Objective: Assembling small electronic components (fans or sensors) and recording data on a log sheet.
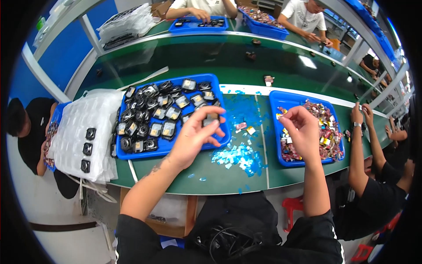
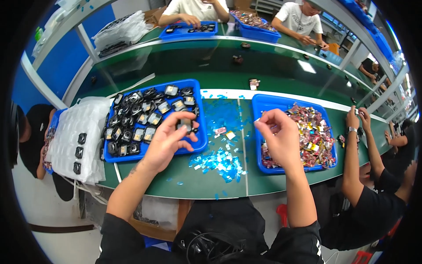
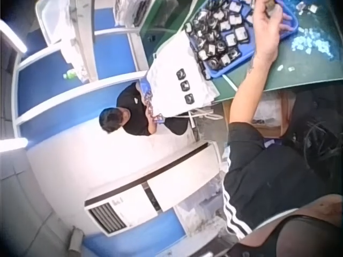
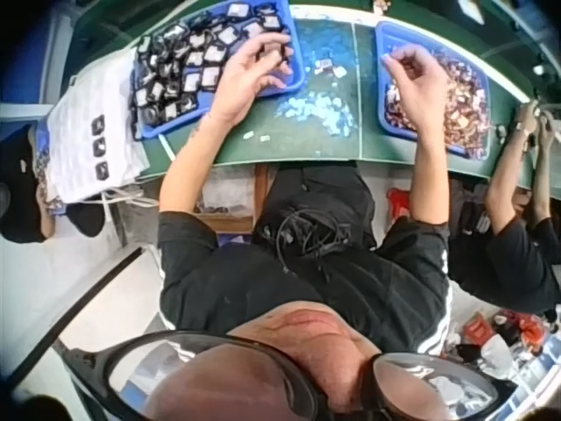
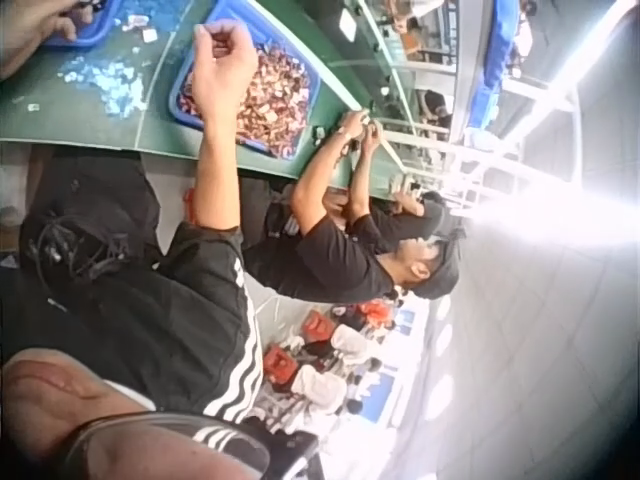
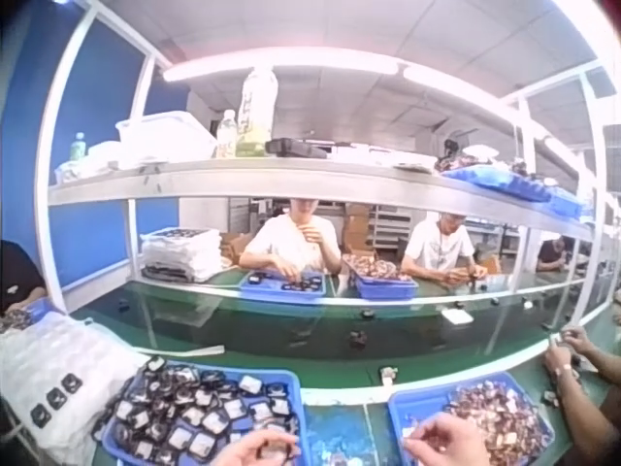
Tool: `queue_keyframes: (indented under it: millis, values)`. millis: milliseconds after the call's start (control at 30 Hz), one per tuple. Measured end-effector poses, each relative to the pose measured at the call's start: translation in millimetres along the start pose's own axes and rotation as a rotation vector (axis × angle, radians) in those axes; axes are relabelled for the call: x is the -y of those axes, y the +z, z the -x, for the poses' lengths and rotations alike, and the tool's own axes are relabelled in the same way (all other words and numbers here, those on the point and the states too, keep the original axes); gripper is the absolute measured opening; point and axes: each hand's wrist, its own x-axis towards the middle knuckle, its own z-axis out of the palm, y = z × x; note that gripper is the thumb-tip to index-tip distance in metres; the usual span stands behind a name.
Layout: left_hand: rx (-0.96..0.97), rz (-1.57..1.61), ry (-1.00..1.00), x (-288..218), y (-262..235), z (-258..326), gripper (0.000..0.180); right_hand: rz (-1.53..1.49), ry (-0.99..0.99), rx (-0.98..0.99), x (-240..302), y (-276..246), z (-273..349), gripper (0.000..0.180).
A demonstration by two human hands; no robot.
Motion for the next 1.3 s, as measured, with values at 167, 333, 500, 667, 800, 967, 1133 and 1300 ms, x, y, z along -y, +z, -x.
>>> queue_keyframes:
  millis: [167, 333, 500, 667, 800, 967, 1133, 1300]
  values:
    - [0.08, -0.365, 0.177, 10, 9, 3, 0.022, -0.311, 0.039, 0.28, 29, 42, 22, 0.009]
    - [0.186, -0.476, 0.254, 9, 7, 4, 0.02, -0.646, 0.181, 0.387, 38, 73, 25, 0.01]
    - [0.133, -0.539, 0.248, 5, 7, 5, 0.019, -0.54, 0.102, 0.358, 30, 80, 24, 0.009]
    - [0.109, -0.554, 0.038, 8, 2, 1, 0.016, 0.119, -0.434, 0.157, 45, 82, 24, 0.015]
    - [0.051, -0.504, 0.124, 10, 1, 2, 0.018, 0.05, -0.294, 0.184, 41, 83, 27, 0.015]
    - [-0.02, -0.343, -0.096, 8, -1, -1, 0.021, 0.022, -0.191, 0.278, 39, 66, 29, 0.012]
    - [-0.068, -0.186, -0.05, 4, -2, -3, 0.018, 0.7, -0.308, 0.191, 15, 49, 0, 0.012]
    - [-0.122, -0.187, -0.084, 5, 4, -1, 0.019, 0.877, -0.213, 0.373, 14, 57, -4, 0.015]
